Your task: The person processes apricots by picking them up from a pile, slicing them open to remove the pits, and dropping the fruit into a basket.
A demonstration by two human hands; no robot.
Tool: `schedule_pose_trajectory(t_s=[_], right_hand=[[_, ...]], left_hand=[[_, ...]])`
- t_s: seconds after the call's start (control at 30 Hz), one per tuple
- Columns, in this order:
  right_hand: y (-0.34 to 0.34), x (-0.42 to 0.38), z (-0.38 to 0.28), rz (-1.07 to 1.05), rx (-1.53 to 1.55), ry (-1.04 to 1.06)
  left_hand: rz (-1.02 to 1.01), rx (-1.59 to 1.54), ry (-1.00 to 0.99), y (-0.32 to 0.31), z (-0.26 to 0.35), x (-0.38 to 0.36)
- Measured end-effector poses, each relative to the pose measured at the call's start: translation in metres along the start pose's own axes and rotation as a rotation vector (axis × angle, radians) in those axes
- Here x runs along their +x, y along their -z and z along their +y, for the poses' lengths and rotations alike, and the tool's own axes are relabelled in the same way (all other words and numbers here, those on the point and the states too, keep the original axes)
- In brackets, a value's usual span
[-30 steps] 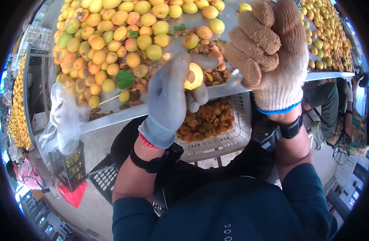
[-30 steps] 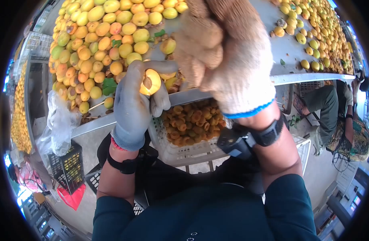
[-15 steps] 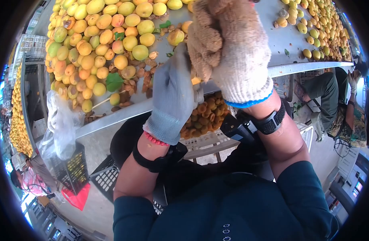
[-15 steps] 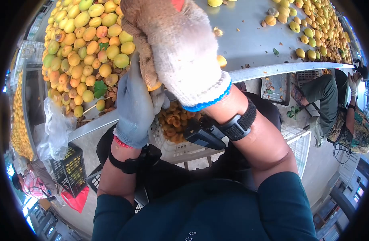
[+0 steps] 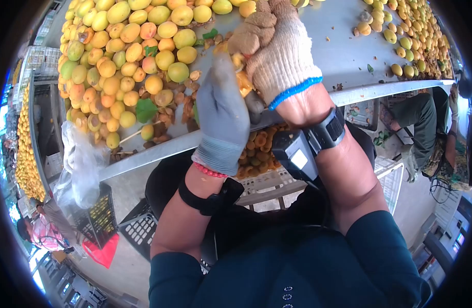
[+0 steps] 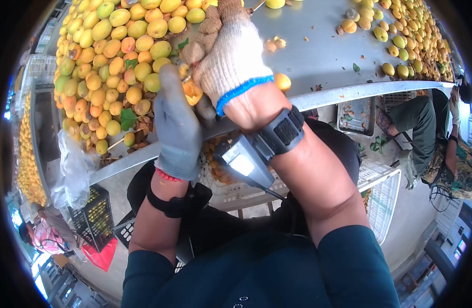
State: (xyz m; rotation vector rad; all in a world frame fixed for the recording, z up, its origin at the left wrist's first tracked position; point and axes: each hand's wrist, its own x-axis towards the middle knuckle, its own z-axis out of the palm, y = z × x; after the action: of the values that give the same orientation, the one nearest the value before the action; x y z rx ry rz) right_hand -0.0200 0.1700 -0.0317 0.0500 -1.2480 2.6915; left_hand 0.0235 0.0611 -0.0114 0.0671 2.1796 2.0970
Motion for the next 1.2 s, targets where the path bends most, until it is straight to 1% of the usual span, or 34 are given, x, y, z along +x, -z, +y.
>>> schedule_pose_trajectory(t_s=[0.07, 0.1, 0.13, 0.17, 0.2, 0.23, 0.27, 0.3, 0.37, 0.4, 0.43, 0.5, 0.53, 0.57, 0.63, 0.67, 0.77, 0.8, 0.9, 0.93, 1.03, 1.07, 1.13, 1.17, 1.2], right_hand=[[0.046, 0.047, 0.025, -0.292, 0.136, 0.091], [0.025, 0.036, -0.004, -0.057, 0.177, 0.0], [-0.018, 0.019, -0.045, 0.304, 0.196, -0.125], [-0.033, 0.02, -0.066, 0.48, 0.193, -0.179], [-0.035, 0.028, -0.078, 0.529, 0.168, -0.176], [0.012, 0.036, -0.075, 0.36, 0.177, -0.093], [0.023, 0.033, -0.09, 0.21, 0.061, -0.107], [0.028, 0.032, -0.104, 0.185, -0.133, -0.132], [0.015, 0.015, -0.134, 0.184, -0.72, -0.131], [0.023, 0.009, -0.138, 0.093, -0.96, -0.115], [0.032, 0.003, -0.142, 0.008, -1.196, -0.079], [0.049, 0.0, -0.134, 0.013, -1.422, -0.219], [0.05, -0.002, -0.13, 0.1, -1.454, -0.314], [0.056, -0.005, -0.128, 0.002, -1.57, -0.289], [0.069, -0.011, -0.123, -0.209, -1.793, -0.23], [0.069, -0.018, -0.121, -0.248, -1.759, -0.223], [0.071, -0.031, -0.108, -0.365, -1.853, -0.302], [0.074, -0.031, -0.099, -0.371, -1.885, -0.157], [0.073, -0.031, -0.108, -0.297, -1.778, -0.371], [0.07, -0.03, -0.116, -0.295, -1.652, -0.437], [0.059, -0.038, -0.119, -0.192, -1.096, -0.302], [0.051, -0.036, -0.124, -0.179, -1.058, -0.378], [0.017, -0.04, -0.128, -0.146, -0.85, -0.461], [0.002, -0.044, -0.126, -0.132, -0.746, -0.497], [-0.007, -0.047, -0.12, -0.202, -0.724, -0.434]], left_hand=[[-0.081, -0.175, 0.214, 0.004, 0.012, 0.004], [-0.121, -0.265, 0.325, 0.007, 0.016, 0.005], [-0.184, -0.237, 0.294, 0.011, 0.017, 0.007], [-0.207, -0.201, 0.293, 0.014, 0.018, 0.007], [-0.235, -0.17, 0.294, 0.016, 0.02, 0.007], [-0.268, -0.143, 0.292, 0.018, 0.022, 0.006], [-0.362, -0.196, 0.22, 0.027, 0.028, 0.006], [-0.408, -0.097, 0.099, 0.031, 0.031, 0.002], [-0.483, 0.107, -0.144, 0.039, 0.033, -0.003], [-0.496, 0.029, -0.013, 0.047, 0.027, -0.001], [-0.45, 0.019, -0.004, 0.052, 0.023, 0.0], [-0.356, 0.004, 0.007, 0.056, 0.019, 0.002], [-0.283, 0.054, 0.023, 0.057, 0.021, 0.002], [-0.21, 0.103, 0.042, 0.057, 0.023, 0.002], [-0.112, 0.071, 0.195, 0.063, 0.018, 0.013], [-0.165, 0.176, 0.062, 0.067, 0.012, 0.016], [-0.127, -0.022, 0.237, 0.057, 0.017, 0.011], [-0.205, -0.054, 0.169, 0.057, 0.018, 0.01], [-0.363, 0.009, 0.086, 0.061, 0.033, 0.0], [-0.503, 0.021, 0.199, 0.063, 0.046, -0.003], [-0.593, 0.148, -0.116, 0.052, 0.046, -0.015], [-0.567, 0.046, -0.111, 0.05, 0.038, -0.013], [-0.48, -0.119, 0.009, 0.039, 0.033, -0.015], [-0.483, -0.343, 0.123, 0.031, 0.032, -0.017], [-0.467, -0.566, 0.239, 0.024, 0.031, -0.019]])
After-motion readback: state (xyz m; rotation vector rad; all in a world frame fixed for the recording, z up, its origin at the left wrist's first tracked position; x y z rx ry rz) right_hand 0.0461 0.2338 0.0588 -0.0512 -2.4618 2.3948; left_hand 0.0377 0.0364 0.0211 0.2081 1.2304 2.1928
